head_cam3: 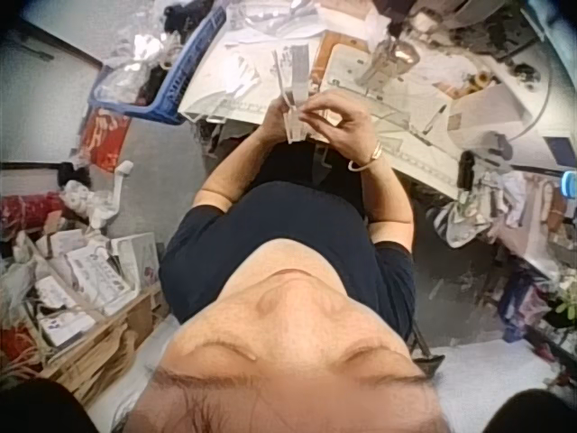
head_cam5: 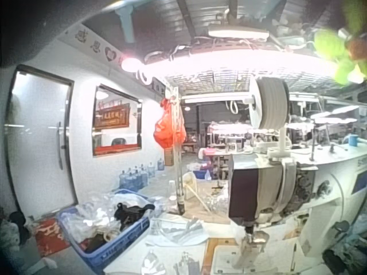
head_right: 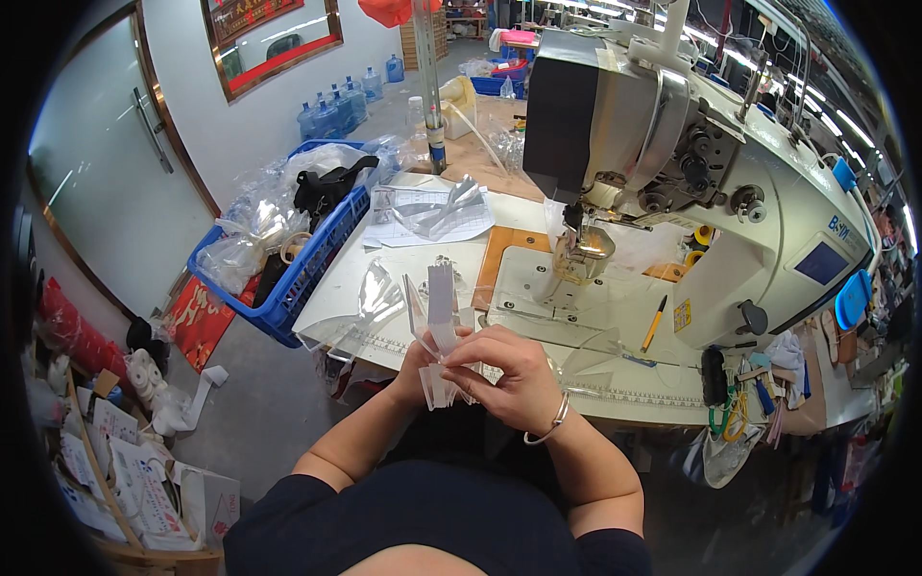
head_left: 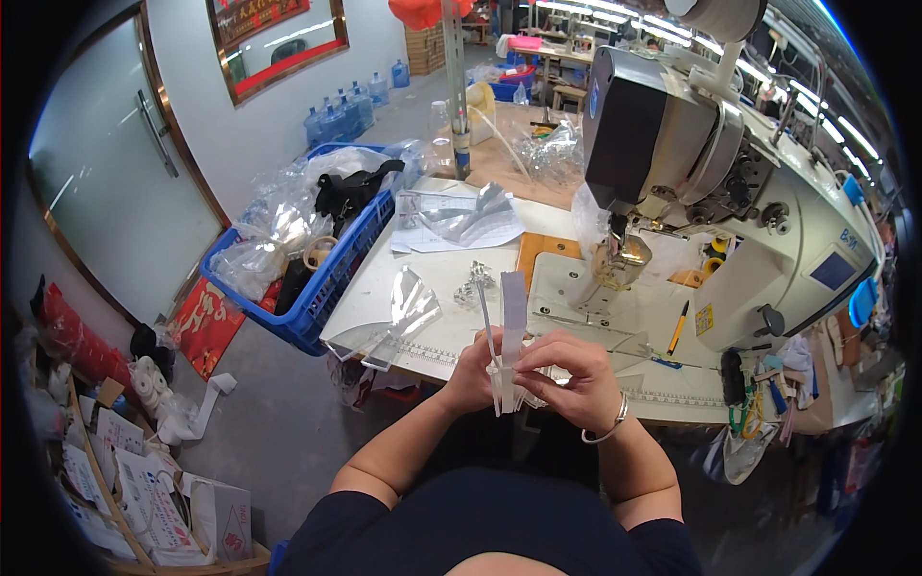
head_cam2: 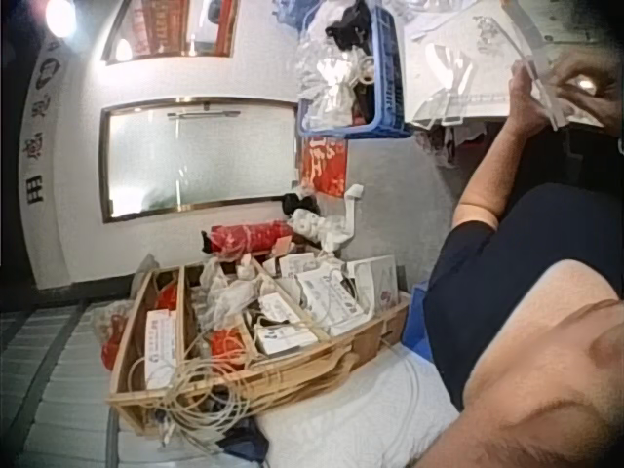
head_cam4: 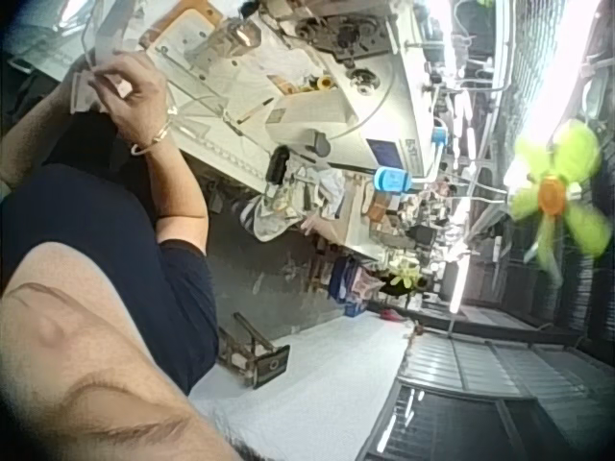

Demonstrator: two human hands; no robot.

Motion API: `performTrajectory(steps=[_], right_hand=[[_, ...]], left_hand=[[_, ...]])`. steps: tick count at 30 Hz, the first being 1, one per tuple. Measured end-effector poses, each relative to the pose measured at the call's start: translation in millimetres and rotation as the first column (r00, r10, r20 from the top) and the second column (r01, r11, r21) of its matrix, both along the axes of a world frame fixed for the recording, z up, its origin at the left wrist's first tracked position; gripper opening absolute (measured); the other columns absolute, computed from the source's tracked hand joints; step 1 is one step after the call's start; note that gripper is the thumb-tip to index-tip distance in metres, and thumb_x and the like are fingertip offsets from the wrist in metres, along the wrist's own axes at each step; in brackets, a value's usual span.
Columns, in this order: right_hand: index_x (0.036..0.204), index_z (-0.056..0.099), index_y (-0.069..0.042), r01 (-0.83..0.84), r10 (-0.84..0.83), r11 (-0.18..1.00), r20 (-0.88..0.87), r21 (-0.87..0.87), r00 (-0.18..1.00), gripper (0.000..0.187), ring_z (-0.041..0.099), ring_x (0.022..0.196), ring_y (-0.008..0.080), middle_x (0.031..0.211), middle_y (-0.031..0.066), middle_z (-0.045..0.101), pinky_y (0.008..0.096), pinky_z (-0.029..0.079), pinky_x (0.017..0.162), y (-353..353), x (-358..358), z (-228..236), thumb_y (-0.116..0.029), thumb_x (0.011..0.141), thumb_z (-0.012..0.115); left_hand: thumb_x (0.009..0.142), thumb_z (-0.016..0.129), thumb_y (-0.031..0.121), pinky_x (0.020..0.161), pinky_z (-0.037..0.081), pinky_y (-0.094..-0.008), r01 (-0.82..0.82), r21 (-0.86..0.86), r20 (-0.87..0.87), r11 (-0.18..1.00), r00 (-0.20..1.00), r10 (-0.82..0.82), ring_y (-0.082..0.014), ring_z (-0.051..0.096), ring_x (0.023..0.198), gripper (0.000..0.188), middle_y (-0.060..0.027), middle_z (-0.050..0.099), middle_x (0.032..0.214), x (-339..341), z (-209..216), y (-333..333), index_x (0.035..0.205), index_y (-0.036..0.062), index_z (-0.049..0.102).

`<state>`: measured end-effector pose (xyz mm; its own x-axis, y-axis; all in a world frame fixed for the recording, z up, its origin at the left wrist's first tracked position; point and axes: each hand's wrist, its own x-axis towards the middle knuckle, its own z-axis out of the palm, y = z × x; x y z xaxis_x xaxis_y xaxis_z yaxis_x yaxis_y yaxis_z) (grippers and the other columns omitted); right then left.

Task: The person assembles small transparent plastic components by hand, aligning and joining them at a workbench. They repeatedly pick up parts, fit them together, and place the assembled units on the table.

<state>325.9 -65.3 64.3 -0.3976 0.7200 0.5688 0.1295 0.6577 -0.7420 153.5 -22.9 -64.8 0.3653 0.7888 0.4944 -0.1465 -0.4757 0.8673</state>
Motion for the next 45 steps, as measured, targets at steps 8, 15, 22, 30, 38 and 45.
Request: performTrajectory(steps=[8,15,22,30,38,45], right_hand=[[0.085,0.063,-0.004,-0.132,0.132,0.991,0.085,-0.007,0.988,0.015,0.063,0.084,0.0237,0.088,0.0074,0.065,0.0332,0.050,0.077,10,8,10,0.002,0.074,0.071],[0.082,0.060,-0.004,-0.284,0.274,0.944,0.085,0.167,0.958,0.015,0.063,0.086,0.0239,0.088,0.0079,0.066,0.0333,0.049,0.079,30,13,14,0.005,0.073,0.068],[0.082,0.059,-0.005,-0.440,0.405,0.884,-0.207,-0.161,0.890,0.011,0.060,0.091,0.0221,0.093,0.0079,0.063,0.0312,0.047,0.082,41,16,-6,0.001,0.078,0.068],[0.097,0.065,-0.014,-0.300,-0.136,0.710,0.542,0.637,0.829,0.021,0.054,0.103,0.0202,0.097,0.0018,0.056,0.0362,0.045,0.086,33,-4,32,-0.016,0.077,0.067],[0.091,0.066,-0.012,-0.297,-0.204,0.268,0.355,0.917,0.912,0.015,0.059,0.096,0.0166,0.098,-0.0006,0.061,0.0339,0.048,0.083,58,-71,52,-0.017,0.078,0.063],[0.086,0.066,-0.010,-0.290,-0.121,0.426,0.372,0.857,0.920,0.011,0.062,0.099,0.0201,0.102,0.0027,0.064,0.0317,0.053,0.082,108,-110,57,-0.013,0.076,0.066]], left_hand=[[0.067,0.085,0.013,0.087,0.049,-0.0308,0.104,-0.177,0.178,0.979,0.981,-0.072,-0.0146,0.060,0.097,0.063,-0.0058,0.061,0.107,2,10,-4,0.119,0.0047,0.050],[0.061,0.089,0.016,0.089,0.046,-0.0302,0.258,-0.257,0.250,0.931,0.948,-0.194,-0.0133,0.056,0.100,0.070,-0.0034,0.058,0.108,-4,23,-4,0.118,0.0054,0.049],[0.050,0.095,0.029,0.094,0.043,-0.0304,0.323,-0.356,0.375,0.877,0.909,-0.182,-0.0139,0.053,0.106,0.090,-0.0035,0.055,0.113,-10,25,-7,0.122,0.0041,0.047],[0.055,0.091,0.043,0.092,0.043,-0.0294,0.088,-0.363,0.283,0.927,0.959,0.019,-0.0141,0.054,0.102,0.096,-0.0054,0.055,0.108,-40,39,-18,0.127,0.0008,0.045],[0.077,0.076,0.028,0.099,0.044,-0.0419,-0.022,-0.176,0.478,0.984,0.872,0.105,-0.0273,0.058,0.113,0.072,-0.0163,0.057,0.120,-100,45,-39,0.130,-0.0049,0.041],[0.087,0.043,0.029,0.094,0.046,-0.0434,-0.174,-0.200,0.488,0.964,0.836,0.252,-0.0288,0.061,0.095,0.054,-0.0136,0.063,0.087,-179,53,-47,0.122,-0.0116,0.044]])
